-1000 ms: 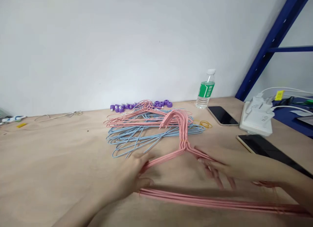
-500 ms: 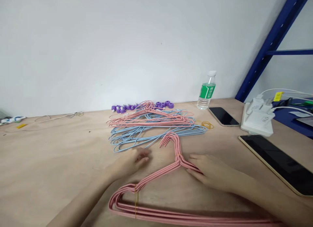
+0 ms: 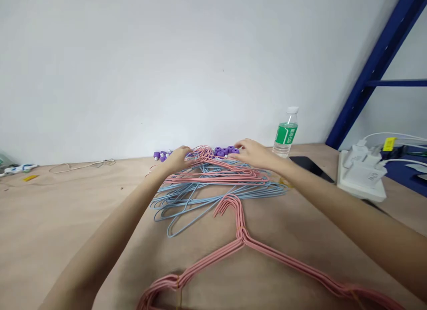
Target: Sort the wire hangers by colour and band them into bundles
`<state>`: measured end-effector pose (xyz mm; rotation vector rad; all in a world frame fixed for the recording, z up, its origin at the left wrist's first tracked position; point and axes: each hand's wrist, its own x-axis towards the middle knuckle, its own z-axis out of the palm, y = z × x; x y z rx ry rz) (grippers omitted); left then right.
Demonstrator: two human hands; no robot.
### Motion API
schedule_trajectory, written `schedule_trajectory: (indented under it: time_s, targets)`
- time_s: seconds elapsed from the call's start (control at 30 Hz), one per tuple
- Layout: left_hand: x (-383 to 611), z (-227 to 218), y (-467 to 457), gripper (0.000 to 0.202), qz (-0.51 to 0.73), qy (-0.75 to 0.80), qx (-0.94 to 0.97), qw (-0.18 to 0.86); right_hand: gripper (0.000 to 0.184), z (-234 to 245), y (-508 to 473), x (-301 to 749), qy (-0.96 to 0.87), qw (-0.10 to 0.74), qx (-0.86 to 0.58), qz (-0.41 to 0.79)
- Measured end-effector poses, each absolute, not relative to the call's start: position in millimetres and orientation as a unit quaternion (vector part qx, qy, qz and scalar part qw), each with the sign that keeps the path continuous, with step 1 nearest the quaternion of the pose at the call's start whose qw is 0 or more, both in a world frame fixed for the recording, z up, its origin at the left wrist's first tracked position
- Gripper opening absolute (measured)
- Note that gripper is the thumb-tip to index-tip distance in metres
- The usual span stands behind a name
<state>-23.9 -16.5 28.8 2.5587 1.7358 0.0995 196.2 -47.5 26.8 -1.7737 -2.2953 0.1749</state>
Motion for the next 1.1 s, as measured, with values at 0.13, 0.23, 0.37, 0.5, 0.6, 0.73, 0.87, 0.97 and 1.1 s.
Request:
schedule_trajectory:
  time_s: [0.13, 0.23, 0.37, 0.5, 0.6, 0.73, 0.87, 0.97, 1.1]
  targets:
    - [-17.8, 23.3, 35.3, 0.026, -0.083, 0.568, 0.819, 0.027, 0.036, 8.8, -6.5, 159.9, -0.804, 0.039, -0.589, 0.072]
    - [-18.4, 14.0, 40.3, 0.022, -0.121, 0.558, 0.821, 0.015, 0.026, -4.3, -0.6, 149.6, -0.810, 0.011, -0.583, 0.066]
    - [-21.2, 8.9, 30.4, 0.024, -0.114, 0.562, 0.819, -0.015, 0.023, -8.2, -3.1, 153.5, -0.813, 0.004, -0.579, 0.062]
    - [-25.2, 8.2, 26.3, 0.024, -0.109, 0.554, 0.825, 0.001, 0.022, -5.2, -3.3, 156.7, -0.815, -0.018, -0.574, 0.077]
    - [-27.7, 5.3, 26.1, 0.027, -0.109, 0.543, 0.832, 0.031, 0.021, -5.0, -4.3, 156.5, -0.812, -0.021, -0.578, 0.081]
    - [-28.8, 1.8, 26.5, 0.023, -0.080, 0.540, 0.837, 0.043, 0.023, -7.0, -4.9, 158.5, -0.808, 0.006, -0.584, 0.078]
    - [-30.3, 4.6, 29.1, 0.020, -0.052, 0.525, 0.847, 0.062, 0.023, -6.0, -3.2, 163.0, -0.804, 0.022, -0.589, 0.083]
    - [-32.0, 7.7, 31.5, 0.022, -0.036, 0.514, 0.853, 0.086, 0.022, -3.5, -2.3, 166.0, -0.804, 0.035, -0.587, 0.085]
    - [-30.7, 10.7, 28.8, 0.020, 0.008, 0.518, 0.848, 0.109, 0.019, -3.8, -0.6, 169.6, -0.802, 0.063, -0.590, 0.075]
